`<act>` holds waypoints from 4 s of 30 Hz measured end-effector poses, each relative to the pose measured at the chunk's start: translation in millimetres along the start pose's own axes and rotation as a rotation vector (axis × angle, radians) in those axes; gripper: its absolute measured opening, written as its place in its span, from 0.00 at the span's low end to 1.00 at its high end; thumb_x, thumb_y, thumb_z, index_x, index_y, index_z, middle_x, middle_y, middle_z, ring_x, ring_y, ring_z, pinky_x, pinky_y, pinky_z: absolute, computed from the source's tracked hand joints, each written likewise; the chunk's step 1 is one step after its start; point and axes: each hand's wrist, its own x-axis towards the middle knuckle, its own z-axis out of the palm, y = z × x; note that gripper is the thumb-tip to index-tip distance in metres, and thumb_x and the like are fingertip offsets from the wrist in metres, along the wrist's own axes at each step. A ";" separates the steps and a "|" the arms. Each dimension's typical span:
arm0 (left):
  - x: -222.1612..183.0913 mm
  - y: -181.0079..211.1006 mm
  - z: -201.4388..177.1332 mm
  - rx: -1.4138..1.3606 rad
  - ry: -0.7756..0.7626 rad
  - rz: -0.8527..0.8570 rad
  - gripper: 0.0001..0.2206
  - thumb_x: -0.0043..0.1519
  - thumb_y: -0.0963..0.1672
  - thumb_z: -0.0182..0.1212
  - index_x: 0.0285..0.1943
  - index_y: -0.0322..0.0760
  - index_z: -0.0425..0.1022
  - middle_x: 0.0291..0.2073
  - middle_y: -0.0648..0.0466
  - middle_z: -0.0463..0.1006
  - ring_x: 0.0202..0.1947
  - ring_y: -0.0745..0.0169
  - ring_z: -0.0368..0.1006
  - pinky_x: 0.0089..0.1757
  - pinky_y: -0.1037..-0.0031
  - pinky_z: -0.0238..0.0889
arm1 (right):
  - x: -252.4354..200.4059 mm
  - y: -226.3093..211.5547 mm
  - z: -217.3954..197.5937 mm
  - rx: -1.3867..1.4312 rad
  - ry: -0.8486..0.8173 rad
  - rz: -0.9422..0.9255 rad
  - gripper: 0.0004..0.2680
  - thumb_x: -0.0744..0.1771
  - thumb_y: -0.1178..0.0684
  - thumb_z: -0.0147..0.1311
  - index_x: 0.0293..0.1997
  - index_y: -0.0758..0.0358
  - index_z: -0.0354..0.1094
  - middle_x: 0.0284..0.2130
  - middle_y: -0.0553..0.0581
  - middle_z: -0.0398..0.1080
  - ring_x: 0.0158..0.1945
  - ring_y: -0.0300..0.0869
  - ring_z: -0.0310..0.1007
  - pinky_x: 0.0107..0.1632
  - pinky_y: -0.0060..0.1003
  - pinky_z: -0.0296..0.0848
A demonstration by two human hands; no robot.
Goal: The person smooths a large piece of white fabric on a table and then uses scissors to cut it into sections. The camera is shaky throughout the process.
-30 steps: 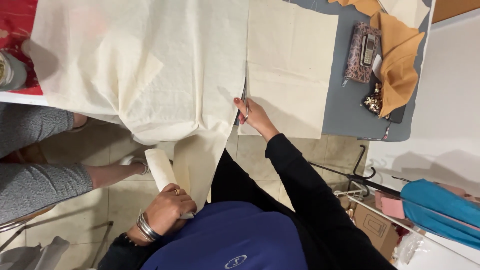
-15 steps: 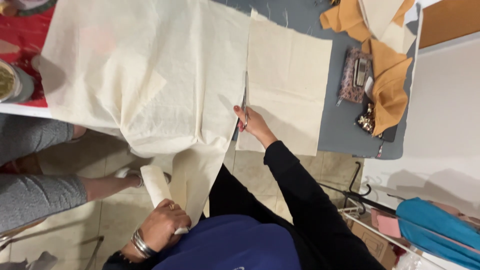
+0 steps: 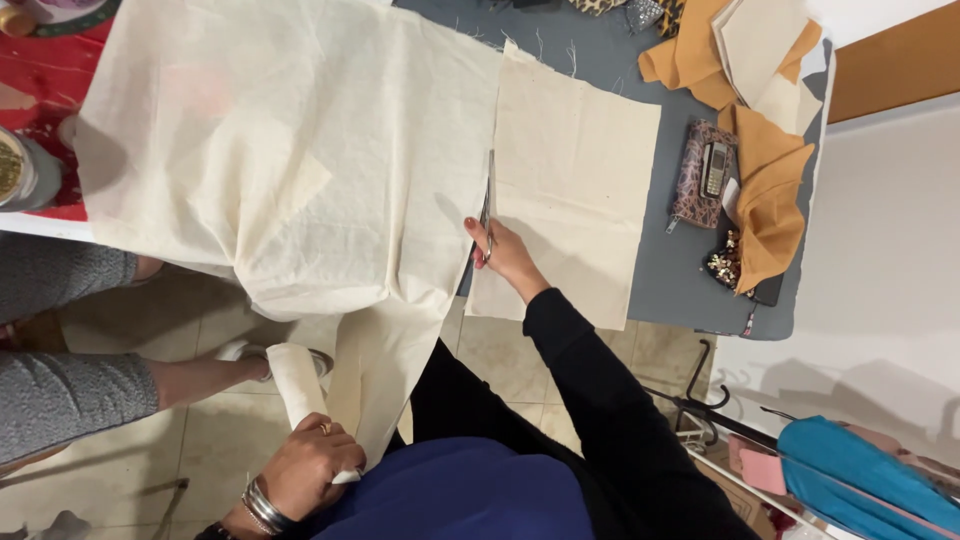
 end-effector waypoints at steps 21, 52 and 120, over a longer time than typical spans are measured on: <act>-11.6 -10.5 15.3 -0.038 0.003 -0.068 0.12 0.37 0.41 0.65 0.28 0.52 0.72 0.23 0.66 0.77 0.27 0.60 0.72 0.42 0.69 0.60 | 17.3 -26.8 -19.1 0.111 0.014 0.081 0.28 0.60 0.19 0.35 0.44 0.56 0.62 0.26 0.51 0.70 0.27 0.35 0.72 0.35 0.30 0.66; -46.4 -26.7 77.5 -0.079 -0.175 -0.221 0.09 0.46 0.54 0.59 0.29 0.58 0.70 0.25 0.69 0.77 0.32 0.66 0.72 0.49 0.68 0.56 | 62.9 -46.2 -59.2 0.069 -0.007 0.063 0.34 0.60 0.19 0.35 0.59 0.58 0.63 0.27 0.51 0.70 0.29 0.36 0.72 0.35 0.31 0.67; 31.8 47.6 -83.8 0.991 0.130 -0.397 0.41 0.45 0.40 0.58 0.71 0.73 0.69 0.22 0.65 0.74 0.16 0.61 0.64 0.20 0.68 0.59 | -166.5 292.1 -93.1 0.284 0.535 0.256 0.18 0.64 0.32 0.55 0.25 0.57 0.65 0.17 0.53 0.73 0.22 0.36 0.71 0.32 0.34 0.66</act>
